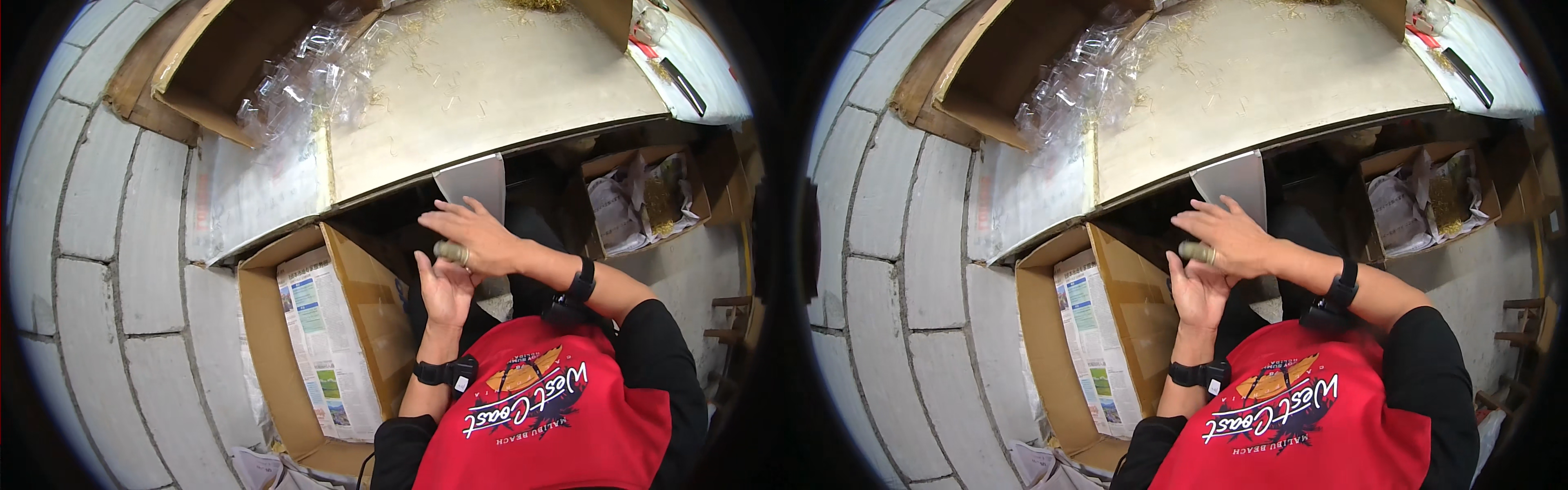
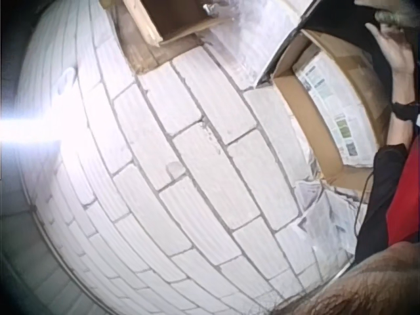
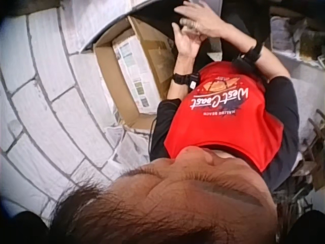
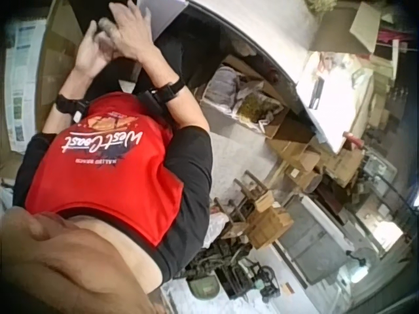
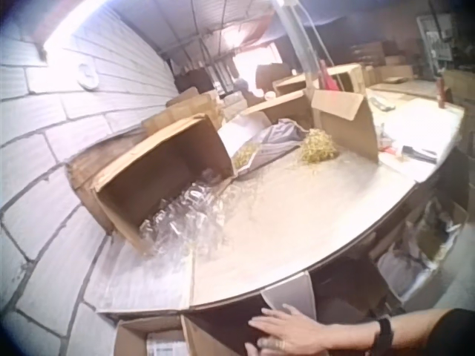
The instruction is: The person scoops loose yellow noodles from a table into small clear plastic containers using a small scoop. They then place the filled containers into a cardboard box lined with newspaper. The process is repeated continuously throughout the clip.
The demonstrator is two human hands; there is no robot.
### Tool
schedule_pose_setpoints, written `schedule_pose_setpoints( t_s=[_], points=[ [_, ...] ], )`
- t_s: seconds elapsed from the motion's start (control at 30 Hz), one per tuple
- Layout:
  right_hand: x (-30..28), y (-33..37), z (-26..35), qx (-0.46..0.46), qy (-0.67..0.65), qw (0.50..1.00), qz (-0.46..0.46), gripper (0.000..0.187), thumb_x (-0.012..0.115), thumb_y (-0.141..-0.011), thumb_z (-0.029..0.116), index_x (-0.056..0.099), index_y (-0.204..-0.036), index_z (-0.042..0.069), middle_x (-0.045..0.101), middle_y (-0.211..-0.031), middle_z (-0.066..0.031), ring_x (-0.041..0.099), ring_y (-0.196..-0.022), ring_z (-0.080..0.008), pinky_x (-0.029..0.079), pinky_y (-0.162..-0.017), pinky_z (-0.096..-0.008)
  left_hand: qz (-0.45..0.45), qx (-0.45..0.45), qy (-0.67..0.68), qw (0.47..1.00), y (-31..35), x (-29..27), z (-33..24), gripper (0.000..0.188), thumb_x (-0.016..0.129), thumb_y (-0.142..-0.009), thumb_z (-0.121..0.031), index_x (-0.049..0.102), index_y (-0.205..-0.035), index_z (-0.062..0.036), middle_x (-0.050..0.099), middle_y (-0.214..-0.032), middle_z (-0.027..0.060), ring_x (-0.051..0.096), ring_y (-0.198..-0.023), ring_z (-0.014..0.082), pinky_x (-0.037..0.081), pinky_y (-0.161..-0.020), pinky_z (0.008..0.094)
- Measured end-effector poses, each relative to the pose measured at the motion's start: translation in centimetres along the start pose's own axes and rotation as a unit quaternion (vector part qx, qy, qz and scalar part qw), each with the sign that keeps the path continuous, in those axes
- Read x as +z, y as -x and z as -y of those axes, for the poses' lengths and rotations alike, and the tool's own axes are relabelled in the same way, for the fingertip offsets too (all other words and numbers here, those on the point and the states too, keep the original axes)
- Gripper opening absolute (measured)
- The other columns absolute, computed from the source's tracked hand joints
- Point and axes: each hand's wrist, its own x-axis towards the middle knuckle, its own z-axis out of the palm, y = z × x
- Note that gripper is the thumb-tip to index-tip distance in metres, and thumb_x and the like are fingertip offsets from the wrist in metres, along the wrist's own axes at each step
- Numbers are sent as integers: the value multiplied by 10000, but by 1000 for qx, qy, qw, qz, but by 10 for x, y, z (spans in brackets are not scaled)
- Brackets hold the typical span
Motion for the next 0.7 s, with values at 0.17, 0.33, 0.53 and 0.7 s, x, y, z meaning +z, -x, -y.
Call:
schedule_pose_setpoints(
  t_s=[0.17, 0.33, 0.53, 0.7],
  points=[
    [-26, -4, 5, 14, -83, 989, -120, 563, 411, -918, 467, 445, -1327, 81, 471, -1343, -123, 324, -1331, -313, 217, -1083, -528, 16, -5, -5, 1000, -2, 2, 3, 740, 185, -936, -615, 345, -1363, -33, 474, -1328, 169, 479, -1217, 326, 413, -989, 494],
    [-8, 1, 8, -28, 164, 986, -7, 565, 470, -882, 453, 446, -1341, 124, 431, -1381, -115, 292, -1354, -307, 174, -1053, -637, -34, 15, 40, 999, 1, 23, 3, 759, 202, -927, -632, 268, -1406, -47, 420, -1379, 163, 443, -1250, 328, 398, -1002, 495],
    [-19, 0, 9, -31, -196, 970, -139, 561, 438, -918, 429, 421, -1353, 74, 428, -1378, -148, 324, -1335, -301, 250, -1094, -437, 6, 0, -12, 1000, 1, 6, -1, 734, 240, -934, -611, 321, -1364, -22, 461, -1327, 196, 479, -1216, 333, 456, -945, 498],
    [-58, 16, 7, 40, -347, 883, -313, 334, 470, -934, 173, 532, -1205, -13, 615, -1096, -117, 576, -998, -164, 440, -885, -273, -51, 33, -39, 997, -2, -4, -13, 573, 317, -964, -506, 487, -1163, 4, 611, -1079, 195, 648, -931, 322, 607, -592, 390]
  ],
)
